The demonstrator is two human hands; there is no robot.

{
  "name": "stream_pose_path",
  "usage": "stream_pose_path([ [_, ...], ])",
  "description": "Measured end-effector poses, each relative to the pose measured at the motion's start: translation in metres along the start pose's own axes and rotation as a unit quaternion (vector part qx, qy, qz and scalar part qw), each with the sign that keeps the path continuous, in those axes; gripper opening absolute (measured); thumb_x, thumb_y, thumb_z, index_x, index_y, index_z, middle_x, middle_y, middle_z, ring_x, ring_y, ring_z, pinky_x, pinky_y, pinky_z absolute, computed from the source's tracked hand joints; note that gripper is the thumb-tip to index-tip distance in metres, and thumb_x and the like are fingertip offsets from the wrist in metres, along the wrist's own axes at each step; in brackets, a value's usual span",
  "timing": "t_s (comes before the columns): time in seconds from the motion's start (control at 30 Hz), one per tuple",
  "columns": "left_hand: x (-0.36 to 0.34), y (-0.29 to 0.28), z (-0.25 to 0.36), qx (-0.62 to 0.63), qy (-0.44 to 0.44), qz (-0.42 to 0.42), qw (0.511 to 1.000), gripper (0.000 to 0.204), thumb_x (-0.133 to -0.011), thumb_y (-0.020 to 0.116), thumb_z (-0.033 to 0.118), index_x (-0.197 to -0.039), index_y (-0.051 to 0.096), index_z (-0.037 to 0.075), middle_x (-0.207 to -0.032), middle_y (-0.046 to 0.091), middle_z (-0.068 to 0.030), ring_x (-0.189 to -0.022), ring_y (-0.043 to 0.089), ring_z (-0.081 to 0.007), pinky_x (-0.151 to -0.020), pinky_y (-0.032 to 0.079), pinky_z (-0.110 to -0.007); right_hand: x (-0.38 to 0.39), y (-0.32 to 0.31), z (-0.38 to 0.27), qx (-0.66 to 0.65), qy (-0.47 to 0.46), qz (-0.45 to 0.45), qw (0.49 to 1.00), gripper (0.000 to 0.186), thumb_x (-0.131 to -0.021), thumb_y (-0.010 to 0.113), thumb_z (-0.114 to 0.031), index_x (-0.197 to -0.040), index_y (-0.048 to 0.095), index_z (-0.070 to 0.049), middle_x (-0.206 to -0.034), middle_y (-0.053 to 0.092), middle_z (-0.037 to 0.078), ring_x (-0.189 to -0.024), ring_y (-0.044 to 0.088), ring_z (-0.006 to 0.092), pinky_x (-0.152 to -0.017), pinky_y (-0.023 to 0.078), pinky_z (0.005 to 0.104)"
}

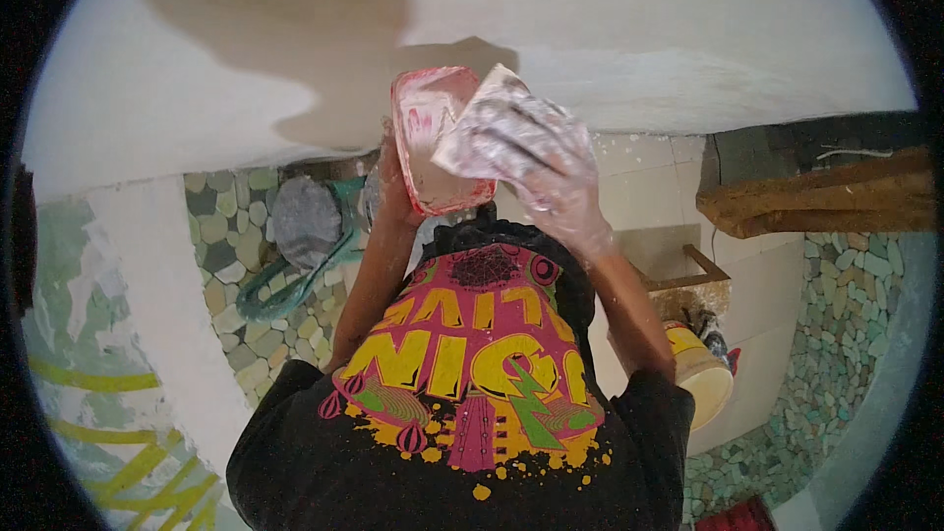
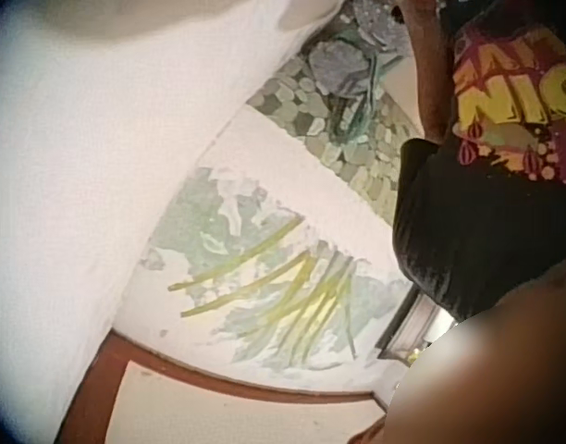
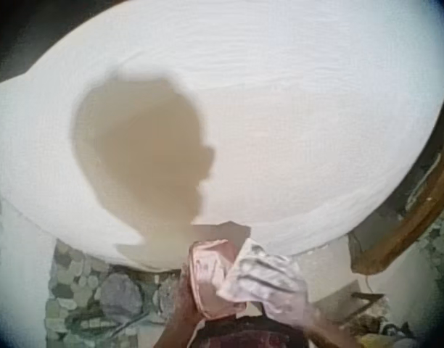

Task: Applying plaster or wall filler to repair small holes or imperfections in a wall using a putty knife/spatula.

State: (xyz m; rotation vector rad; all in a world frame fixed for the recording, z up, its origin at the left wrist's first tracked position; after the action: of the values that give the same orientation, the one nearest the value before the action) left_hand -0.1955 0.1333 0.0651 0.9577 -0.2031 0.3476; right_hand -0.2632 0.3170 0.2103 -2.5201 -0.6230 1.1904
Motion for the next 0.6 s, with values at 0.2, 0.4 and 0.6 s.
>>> stream_pose_path([
  [0.2,0.031,-0.006,0.015,0.085,-0.043,-0.053,0.994,0.076,-0.102,0.038,0.063,-0.153,0.035,0.008,-0.147,0.051,-0.0155,-0.131,0.055,-0.0289,-0.110,0.047,-0.047,0.021,0.072,-0.017,0.122,-0.195,-0.260,0.938,0.050,-0.080,0.066,-0.018,-0.129,0.066,-0.024,-0.142,0.060,-0.002,-0.136,0.051,0.0239,-0.116,0.038,0.0492],
  [0.4,0.074,-0.076,0.031,0.197,0.000,-0.054,0.979,0.067,-0.105,0.037,0.057,-0.151,0.041,0.008,-0.144,0.054,-0.0133,-0.128,0.057,-0.0260,-0.109,0.048,-0.046,0.046,0.082,-0.038,0.160,-0.192,-0.320,0.914,0.054,-0.077,0.069,-0.018,-0.131,0.066,-0.026,-0.142,0.060,-0.003,-0.136,0.052,0.0243,-0.115,0.040,0.0489],
  [0.6,0.106,-0.108,0.079,0.085,0.054,-0.014,0.995,0.065,-0.104,0.043,0.056,-0.144,0.047,0.005,-0.133,0.062,-0.0127,-0.120,0.063,-0.0236,-0.105,0.051,-0.042,0.037,0.053,-0.048,0.090,-0.001,-0.157,0.984,0.037,-0.083,0.067,0.002,-0.117,0.074,-0.012,-0.126,0.070,0.007,-0.116,0.066,0.0296,-0.103,0.049,0.0450],
])
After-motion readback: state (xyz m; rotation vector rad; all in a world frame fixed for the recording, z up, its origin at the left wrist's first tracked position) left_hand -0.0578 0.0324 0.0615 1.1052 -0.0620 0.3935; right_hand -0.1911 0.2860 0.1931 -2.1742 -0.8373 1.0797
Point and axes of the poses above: each hand's wrist, its own x-axis away from the middle knuckle, its own y-axis out of the palm, z = x × y, the point moved 9 cm from there along -x, towards the middle knuckle
